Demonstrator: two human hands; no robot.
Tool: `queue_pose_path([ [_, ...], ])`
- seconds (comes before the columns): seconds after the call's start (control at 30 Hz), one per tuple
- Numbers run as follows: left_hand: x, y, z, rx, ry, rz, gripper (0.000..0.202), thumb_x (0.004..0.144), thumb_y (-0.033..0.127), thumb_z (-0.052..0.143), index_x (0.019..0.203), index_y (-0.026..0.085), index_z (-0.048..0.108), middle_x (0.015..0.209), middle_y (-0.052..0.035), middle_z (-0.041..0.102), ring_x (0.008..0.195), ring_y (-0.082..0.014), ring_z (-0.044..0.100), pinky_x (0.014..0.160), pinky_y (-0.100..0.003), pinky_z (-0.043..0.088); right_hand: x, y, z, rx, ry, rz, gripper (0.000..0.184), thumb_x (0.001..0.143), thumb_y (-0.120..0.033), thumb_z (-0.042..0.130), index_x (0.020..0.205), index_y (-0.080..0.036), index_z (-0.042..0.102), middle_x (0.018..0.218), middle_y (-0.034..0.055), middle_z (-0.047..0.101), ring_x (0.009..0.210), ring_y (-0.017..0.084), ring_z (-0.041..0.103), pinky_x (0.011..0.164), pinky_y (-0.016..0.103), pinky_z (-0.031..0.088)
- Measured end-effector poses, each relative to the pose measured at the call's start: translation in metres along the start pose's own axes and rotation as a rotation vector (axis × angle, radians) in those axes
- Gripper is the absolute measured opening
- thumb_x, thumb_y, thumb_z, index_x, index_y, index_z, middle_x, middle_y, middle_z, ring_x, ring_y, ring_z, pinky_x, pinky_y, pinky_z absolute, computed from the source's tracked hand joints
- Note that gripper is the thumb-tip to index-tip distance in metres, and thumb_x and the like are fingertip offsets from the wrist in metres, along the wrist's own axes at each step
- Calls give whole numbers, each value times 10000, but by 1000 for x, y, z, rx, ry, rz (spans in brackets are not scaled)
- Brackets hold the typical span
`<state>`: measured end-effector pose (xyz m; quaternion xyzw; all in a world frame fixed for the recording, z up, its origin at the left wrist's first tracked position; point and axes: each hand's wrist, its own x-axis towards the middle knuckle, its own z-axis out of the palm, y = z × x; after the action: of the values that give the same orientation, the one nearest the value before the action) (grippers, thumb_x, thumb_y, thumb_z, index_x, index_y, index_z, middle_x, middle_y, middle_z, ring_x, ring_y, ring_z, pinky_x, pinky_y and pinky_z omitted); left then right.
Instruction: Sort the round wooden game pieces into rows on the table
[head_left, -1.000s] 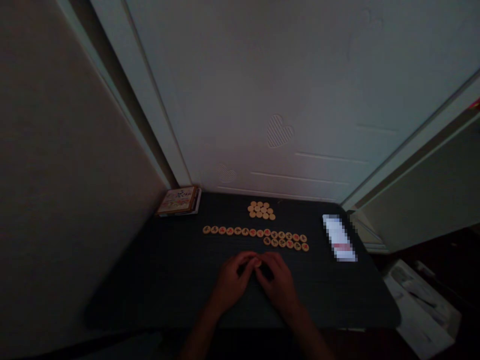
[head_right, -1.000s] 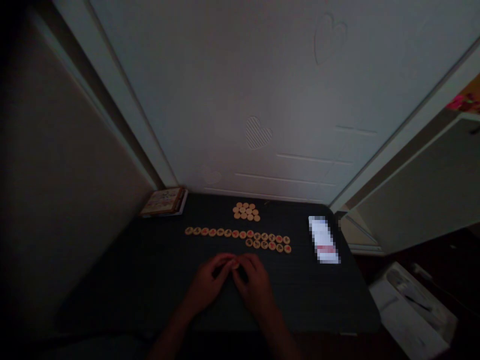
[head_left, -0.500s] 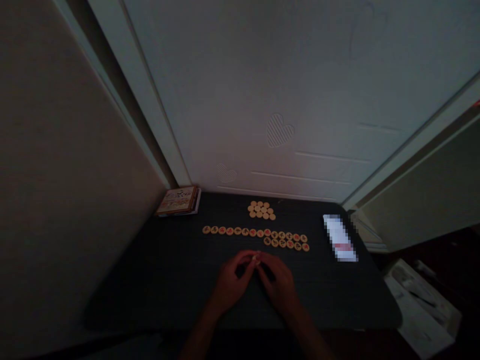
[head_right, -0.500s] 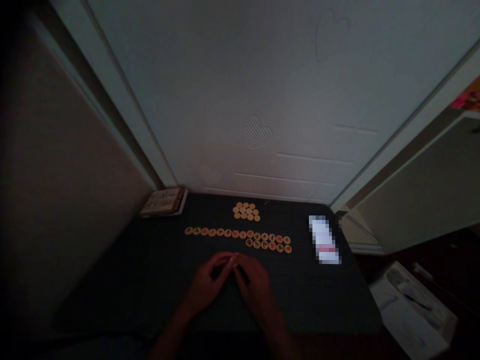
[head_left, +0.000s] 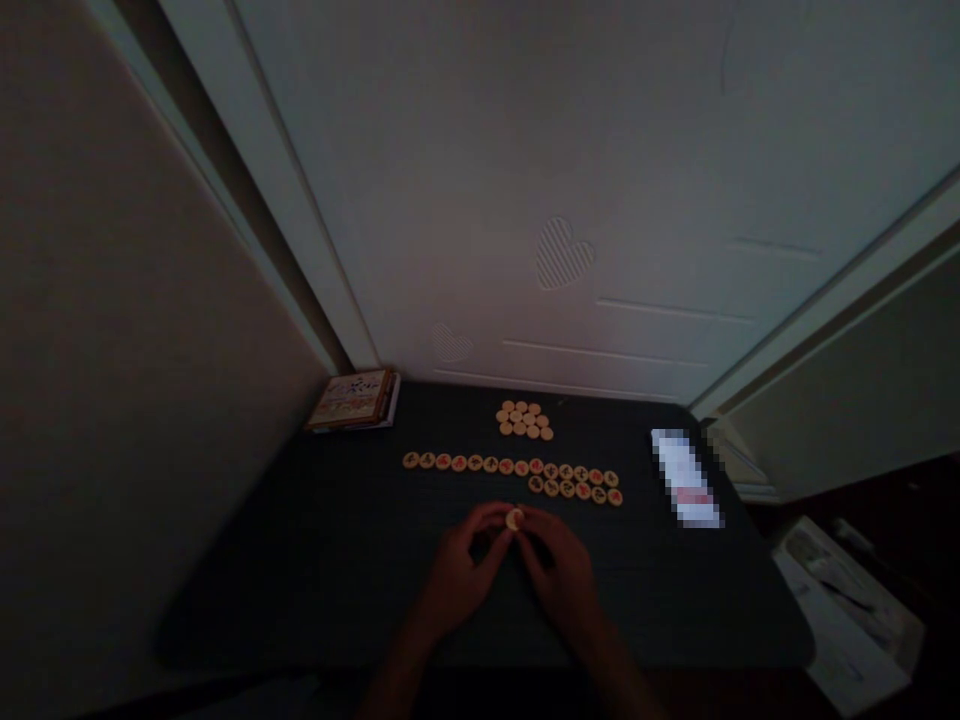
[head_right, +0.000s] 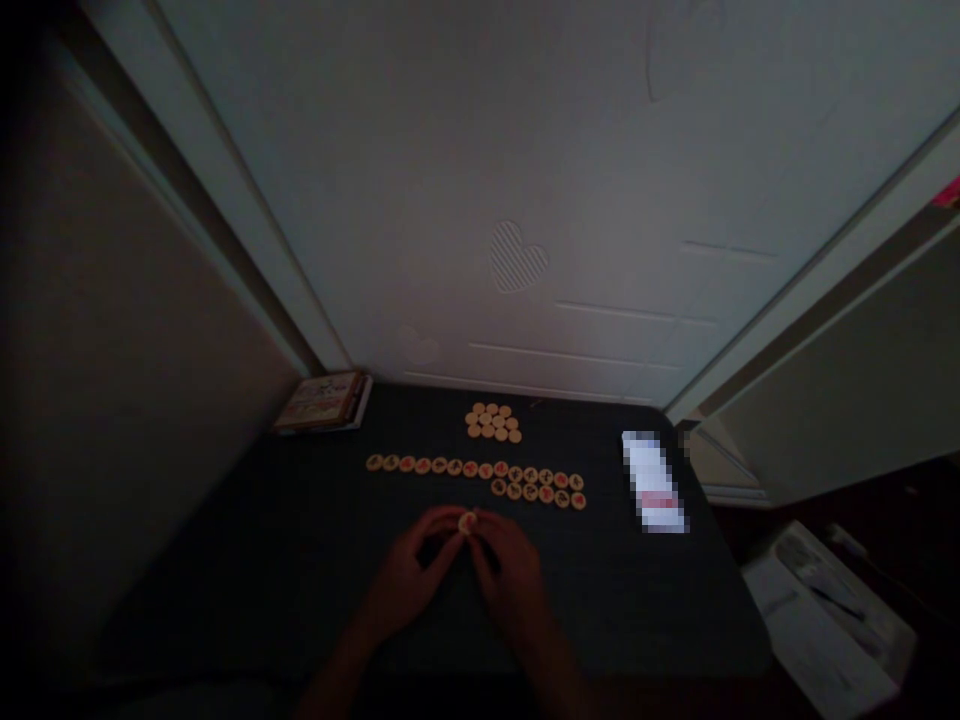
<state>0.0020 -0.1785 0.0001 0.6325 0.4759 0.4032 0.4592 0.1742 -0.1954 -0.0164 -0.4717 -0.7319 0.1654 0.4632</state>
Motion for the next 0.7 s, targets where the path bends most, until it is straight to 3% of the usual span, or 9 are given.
queue_pose_path([
  [0.37,1,0,0,13,5,2,232,941,331,603,1154,241,610,1069,-32,752,982,-181,713,886,-307,555,-1,0,0,-5,-10,17,228,966,-185,571,1156,-257,672,1156,64,735,1080,202,703,937,358,593],
  [0.7,2,5,-2,41,2,-24,235,941,365,597,1141,247,632,1048,-31,761,947,-187,720,857,-310,565,0,0,-1,-11,-17,-11,317,974,-168,555,1258,-278,645,1190,61,726,1101,204,695,954,375,594],
])
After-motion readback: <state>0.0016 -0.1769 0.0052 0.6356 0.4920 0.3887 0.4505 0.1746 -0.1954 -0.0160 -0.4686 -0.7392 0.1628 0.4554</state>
